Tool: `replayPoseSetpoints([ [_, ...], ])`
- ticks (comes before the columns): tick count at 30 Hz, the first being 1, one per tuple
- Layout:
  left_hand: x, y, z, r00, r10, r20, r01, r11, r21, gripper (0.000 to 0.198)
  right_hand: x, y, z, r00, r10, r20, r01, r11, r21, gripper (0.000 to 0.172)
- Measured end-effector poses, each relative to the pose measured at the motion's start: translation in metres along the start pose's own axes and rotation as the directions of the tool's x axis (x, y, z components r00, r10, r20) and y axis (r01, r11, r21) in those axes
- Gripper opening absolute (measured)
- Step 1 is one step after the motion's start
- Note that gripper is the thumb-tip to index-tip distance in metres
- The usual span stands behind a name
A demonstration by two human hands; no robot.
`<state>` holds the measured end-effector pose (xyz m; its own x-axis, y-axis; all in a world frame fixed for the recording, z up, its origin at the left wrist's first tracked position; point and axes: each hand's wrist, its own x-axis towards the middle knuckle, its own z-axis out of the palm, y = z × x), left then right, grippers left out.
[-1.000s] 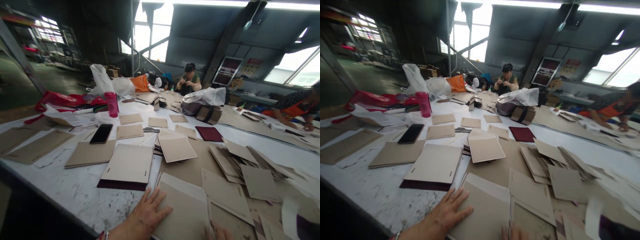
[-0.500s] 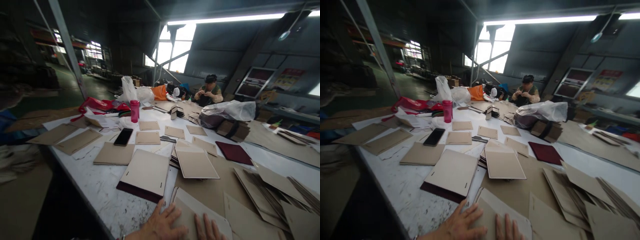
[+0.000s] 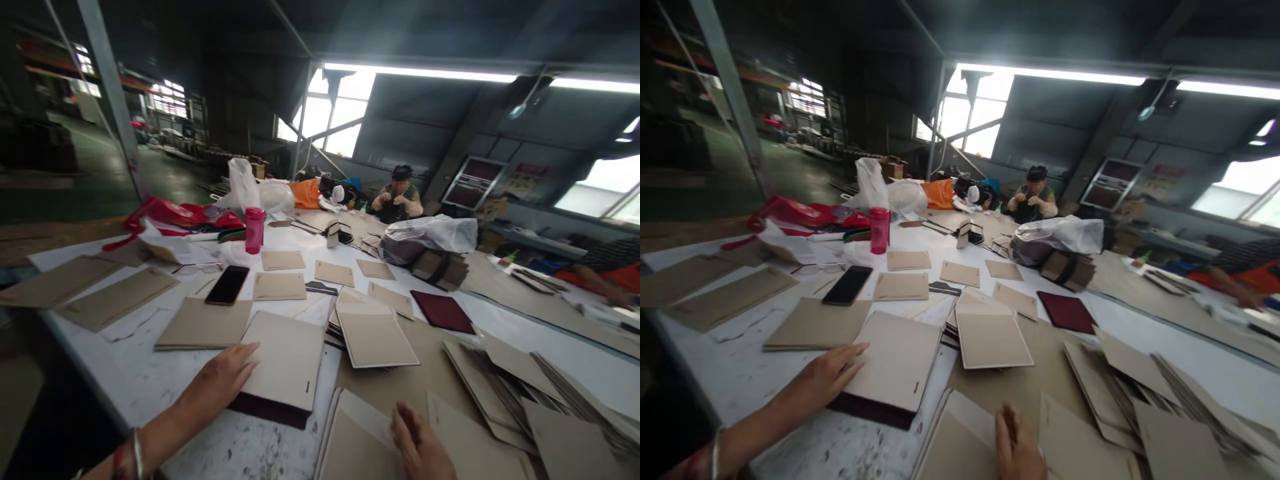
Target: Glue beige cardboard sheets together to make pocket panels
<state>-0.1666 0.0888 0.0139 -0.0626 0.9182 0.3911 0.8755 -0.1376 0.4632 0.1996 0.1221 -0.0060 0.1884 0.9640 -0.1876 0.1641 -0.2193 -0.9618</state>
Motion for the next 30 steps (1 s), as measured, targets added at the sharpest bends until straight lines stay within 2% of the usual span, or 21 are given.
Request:
replayPoseSetpoints([
  [5,0.005,-0.007,0.013,1.0,-0.001,0.012,0.002,0.998,-0.055,0.039,0.026,-0.034,0.026,0.989,0.142,0.029,-0.145,0.962,0.233,0.053],
  [9,0.013,-0.003,0.01,0.999,0.008,0.053,-0.005,0.999,-0.042,0.036,0.03,-0.044,0.042,0.971,0.206,0.122,-0.237,0.898,0.371,0.058],
  [12,0.014,0.002,0.006,0.984,0.055,0.169,-0.055,0.998,-0.001,0.057,0.028,-0.052,0.05,0.956,0.237,0.172,-0.29,0.845,0.45,0.06],
  [14,0.012,0.004,0.005,0.964,0.074,0.254,-0.088,0.995,0.046,0.073,0.028,-0.056,0.055,0.95,0.252,0.185,-0.312,0.812,0.494,0.054],
  [16,0.009,0.004,0.006,0.953,0.08,0.293,-0.111,0.99,0.088,0.077,0.029,-0.058,0.058,0.944,0.271,0.187,-0.329,0.784,0.526,0.043],
  [20,0.003,-0.002,0.009,0.944,0.106,0.313,-0.152,0.98,0.125,0.072,0.033,-0.06,0.064,0.935,0.316,0.163,-0.351,0.751,0.559,0.029],
  [24,0.005,-0.005,0.005,0.91,0.151,0.385,-0.212,0.97,0.12,0.067,0.034,-0.064,0.069,0.933,0.333,0.136,-0.35,0.747,0.565,0.019],
  [30,0.016,0.012,-0.014,0.869,0.246,0.43,-0.335,0.931,0.144,0.045,0.022,-0.076,0.067,0.922,0.336,0.19,-0.385,0.767,0.513,0.019],
])
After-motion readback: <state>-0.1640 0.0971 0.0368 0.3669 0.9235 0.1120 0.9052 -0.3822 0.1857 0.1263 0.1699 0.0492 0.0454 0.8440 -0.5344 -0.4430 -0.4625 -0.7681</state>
